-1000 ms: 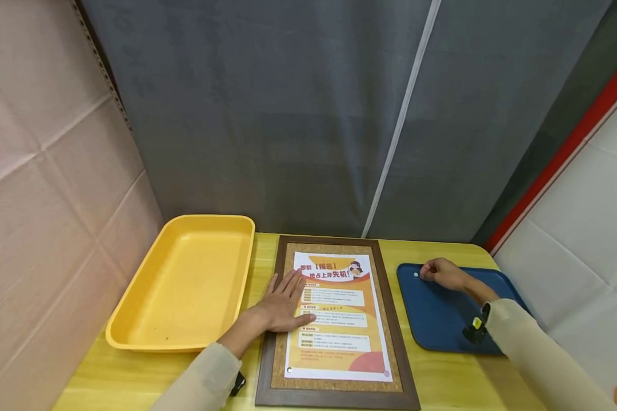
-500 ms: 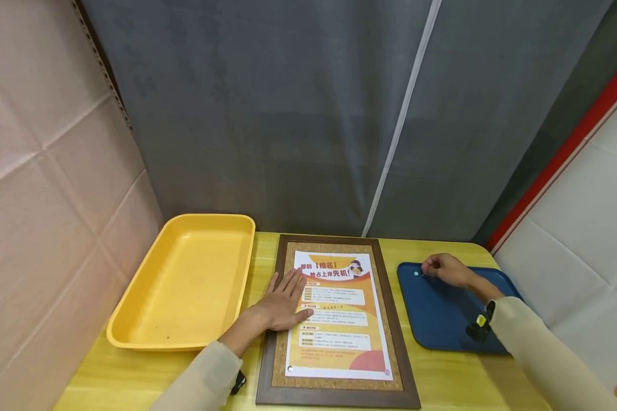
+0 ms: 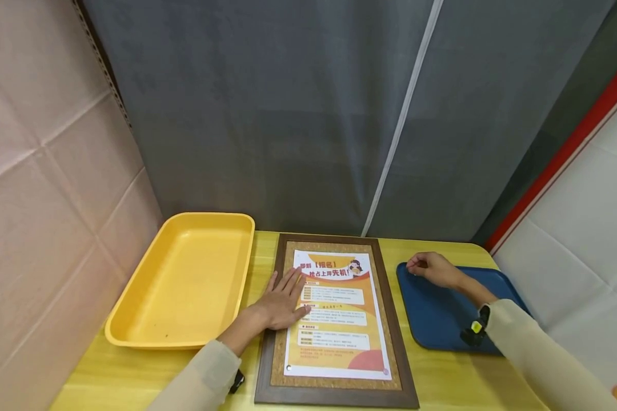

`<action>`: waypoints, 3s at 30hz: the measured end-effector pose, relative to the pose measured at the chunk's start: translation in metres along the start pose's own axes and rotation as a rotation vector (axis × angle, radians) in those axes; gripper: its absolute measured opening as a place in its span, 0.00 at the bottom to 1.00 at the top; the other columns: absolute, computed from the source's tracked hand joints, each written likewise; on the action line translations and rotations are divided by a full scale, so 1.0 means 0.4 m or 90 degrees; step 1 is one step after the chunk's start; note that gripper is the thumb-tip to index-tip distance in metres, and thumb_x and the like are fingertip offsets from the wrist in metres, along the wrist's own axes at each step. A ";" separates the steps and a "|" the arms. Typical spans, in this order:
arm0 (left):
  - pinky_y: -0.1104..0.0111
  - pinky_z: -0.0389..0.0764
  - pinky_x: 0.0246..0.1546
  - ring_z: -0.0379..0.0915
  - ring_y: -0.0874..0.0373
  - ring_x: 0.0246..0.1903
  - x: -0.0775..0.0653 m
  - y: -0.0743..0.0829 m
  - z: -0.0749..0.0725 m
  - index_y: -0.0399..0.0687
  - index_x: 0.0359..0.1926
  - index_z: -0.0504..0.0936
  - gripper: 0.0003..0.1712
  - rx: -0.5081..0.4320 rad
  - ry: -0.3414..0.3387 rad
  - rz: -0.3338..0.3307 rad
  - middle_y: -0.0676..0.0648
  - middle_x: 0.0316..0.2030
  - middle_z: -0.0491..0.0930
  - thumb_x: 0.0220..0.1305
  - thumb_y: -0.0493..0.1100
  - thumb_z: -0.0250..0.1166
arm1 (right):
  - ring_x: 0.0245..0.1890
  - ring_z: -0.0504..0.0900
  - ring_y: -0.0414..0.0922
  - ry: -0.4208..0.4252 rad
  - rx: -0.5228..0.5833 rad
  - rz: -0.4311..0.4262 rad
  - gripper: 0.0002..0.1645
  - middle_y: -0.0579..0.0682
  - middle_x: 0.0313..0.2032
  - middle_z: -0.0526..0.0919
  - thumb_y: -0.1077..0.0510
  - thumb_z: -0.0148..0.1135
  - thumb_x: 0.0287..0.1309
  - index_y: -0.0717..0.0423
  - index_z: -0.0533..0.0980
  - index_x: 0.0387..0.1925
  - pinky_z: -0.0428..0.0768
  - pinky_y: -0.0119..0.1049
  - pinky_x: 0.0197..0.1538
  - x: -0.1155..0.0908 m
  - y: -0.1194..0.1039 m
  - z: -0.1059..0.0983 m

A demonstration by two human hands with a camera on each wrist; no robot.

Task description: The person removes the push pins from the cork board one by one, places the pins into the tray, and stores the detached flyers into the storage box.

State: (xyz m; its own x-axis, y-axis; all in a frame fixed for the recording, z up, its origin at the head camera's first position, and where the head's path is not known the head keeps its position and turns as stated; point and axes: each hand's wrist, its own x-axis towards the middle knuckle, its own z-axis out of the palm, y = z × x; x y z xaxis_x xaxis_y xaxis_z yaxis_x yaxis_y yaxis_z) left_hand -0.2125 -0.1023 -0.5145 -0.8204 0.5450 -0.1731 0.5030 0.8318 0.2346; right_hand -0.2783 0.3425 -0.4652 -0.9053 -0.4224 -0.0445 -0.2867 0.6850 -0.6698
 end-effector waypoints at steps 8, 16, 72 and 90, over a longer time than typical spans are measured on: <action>0.41 0.26 0.80 0.23 0.45 0.84 0.002 -0.001 0.003 0.43 0.86 0.39 0.49 -0.001 0.001 0.000 0.42 0.86 0.28 0.83 0.68 0.41 | 0.38 0.82 0.43 0.001 -0.001 -0.052 0.09 0.58 0.39 0.86 0.66 0.61 0.75 0.70 0.82 0.47 0.82 0.30 0.41 0.013 -0.066 0.040; 0.41 0.27 0.80 0.25 0.45 0.85 0.002 -0.003 0.003 0.42 0.86 0.40 0.49 -0.006 0.006 0.006 0.41 0.86 0.30 0.83 0.68 0.41 | 0.36 0.80 0.41 -0.020 0.001 -0.088 0.09 0.56 0.37 0.86 0.65 0.62 0.74 0.68 0.83 0.47 0.80 0.31 0.39 0.017 -0.130 0.080; 0.40 0.25 0.79 0.25 0.44 0.84 0.001 -0.025 0.018 0.41 0.86 0.41 0.48 -0.011 0.017 0.003 0.40 0.86 0.31 0.83 0.64 0.45 | 0.28 0.72 0.24 -0.207 0.061 -0.303 0.03 0.40 0.30 0.82 0.67 0.69 0.67 0.59 0.84 0.40 0.78 0.22 0.32 -0.015 -0.442 0.452; 0.39 0.28 0.80 0.26 0.44 0.85 0.000 -0.026 0.022 0.41 0.86 0.41 0.47 -0.014 0.026 0.007 0.40 0.86 0.32 0.84 0.65 0.42 | 0.30 0.72 0.23 -0.161 -0.032 -0.323 0.03 0.37 0.30 0.81 0.64 0.73 0.64 0.54 0.85 0.37 0.75 0.17 0.36 -0.038 -0.480 0.537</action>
State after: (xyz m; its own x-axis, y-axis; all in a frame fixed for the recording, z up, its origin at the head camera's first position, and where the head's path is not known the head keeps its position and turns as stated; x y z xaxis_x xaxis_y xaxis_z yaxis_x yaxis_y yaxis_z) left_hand -0.2152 -0.1100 -0.5254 -0.8258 0.5486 -0.1309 0.5060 0.8231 0.2577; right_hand -0.1422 0.0900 -0.4953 -0.5485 -0.8308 0.0940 -0.6870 0.3838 -0.6170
